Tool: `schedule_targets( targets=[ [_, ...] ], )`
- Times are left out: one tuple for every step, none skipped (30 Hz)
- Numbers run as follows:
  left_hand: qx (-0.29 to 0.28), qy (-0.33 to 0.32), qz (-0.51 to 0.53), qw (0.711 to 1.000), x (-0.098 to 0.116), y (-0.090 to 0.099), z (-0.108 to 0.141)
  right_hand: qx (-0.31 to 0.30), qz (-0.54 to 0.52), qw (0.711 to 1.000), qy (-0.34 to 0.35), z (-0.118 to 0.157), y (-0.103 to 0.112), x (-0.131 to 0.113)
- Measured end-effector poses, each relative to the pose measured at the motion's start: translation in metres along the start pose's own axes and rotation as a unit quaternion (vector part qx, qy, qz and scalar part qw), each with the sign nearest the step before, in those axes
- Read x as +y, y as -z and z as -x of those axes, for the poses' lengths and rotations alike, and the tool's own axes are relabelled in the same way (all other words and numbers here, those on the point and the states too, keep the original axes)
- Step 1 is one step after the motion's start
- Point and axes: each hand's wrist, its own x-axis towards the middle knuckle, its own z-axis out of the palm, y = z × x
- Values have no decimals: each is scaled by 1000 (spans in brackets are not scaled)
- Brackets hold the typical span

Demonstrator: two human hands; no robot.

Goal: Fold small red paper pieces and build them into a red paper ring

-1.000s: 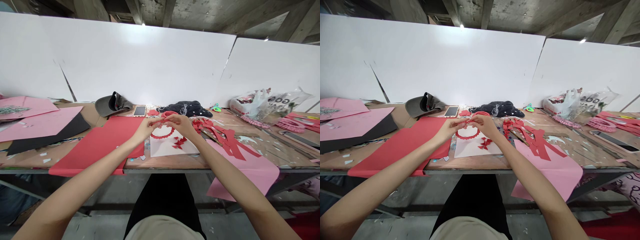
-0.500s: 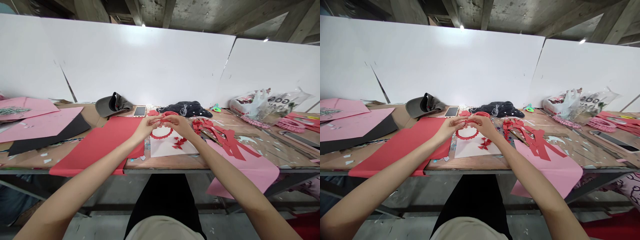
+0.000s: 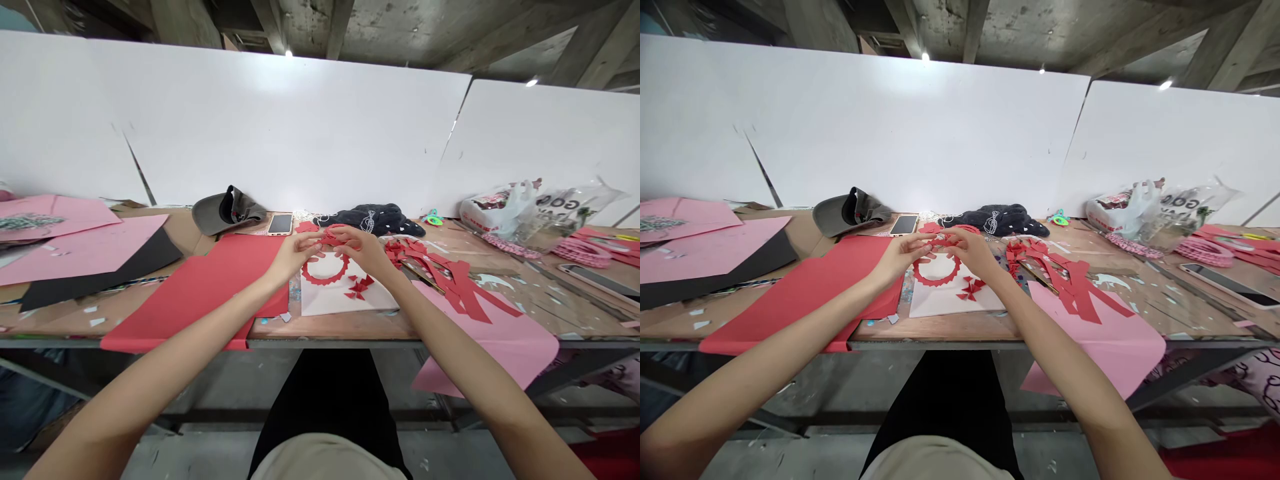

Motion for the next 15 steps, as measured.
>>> schedule_targets(
  targets=[
    [-3,3,13,1000,0,0,0,8,-23,1000,-5,0,1,-1],
    [-5,5,26,1000,1,1,-1,15,-43,999,-9,-1,1,-2],
    [-6,8,37,999,3,1,-1,19,-62,998,-13,-1,2,-3],
    [-5,14,46,999,6,2,-2,21,-78,997,-17,-1,3,-5],
    [-3,23,52,998,9,3,-4,23,-90,995,-24,-2,5,-6],
    [0,34,56,998,12,4,-7,23,-98,994,-30,-3,7,-6],
    [4,47,57,997,16,4,-11,24,-101,994,-35,-5,9,-7],
    [8,58,57,997,21,5,-16,30,-96,994,-38,-8,13,-7],
    [11,64,55,996,25,5,-22,38,-86,995,-39,-11,16,-6],
    [9,67,49,996,29,5,-30,50,-70,996,-39,-16,21,-4],
    [2,67,39,997,33,6,-39,64,-53,996,-38,-22,25,-1],
    [-4,62,23,998,35,6,-49,75,-37,996,-42,-29,30,2],
    [-8,54,3,999,36,6,-60,84,-29,995,-49,-36,35,7],
    [-12,47,-24,999,36,6,-72,90,-25,994,-56,-44,39,12],
    [-9,40,-52,998,34,6,-85,95,-17,993,-66,-51,44,17]
  ],
)
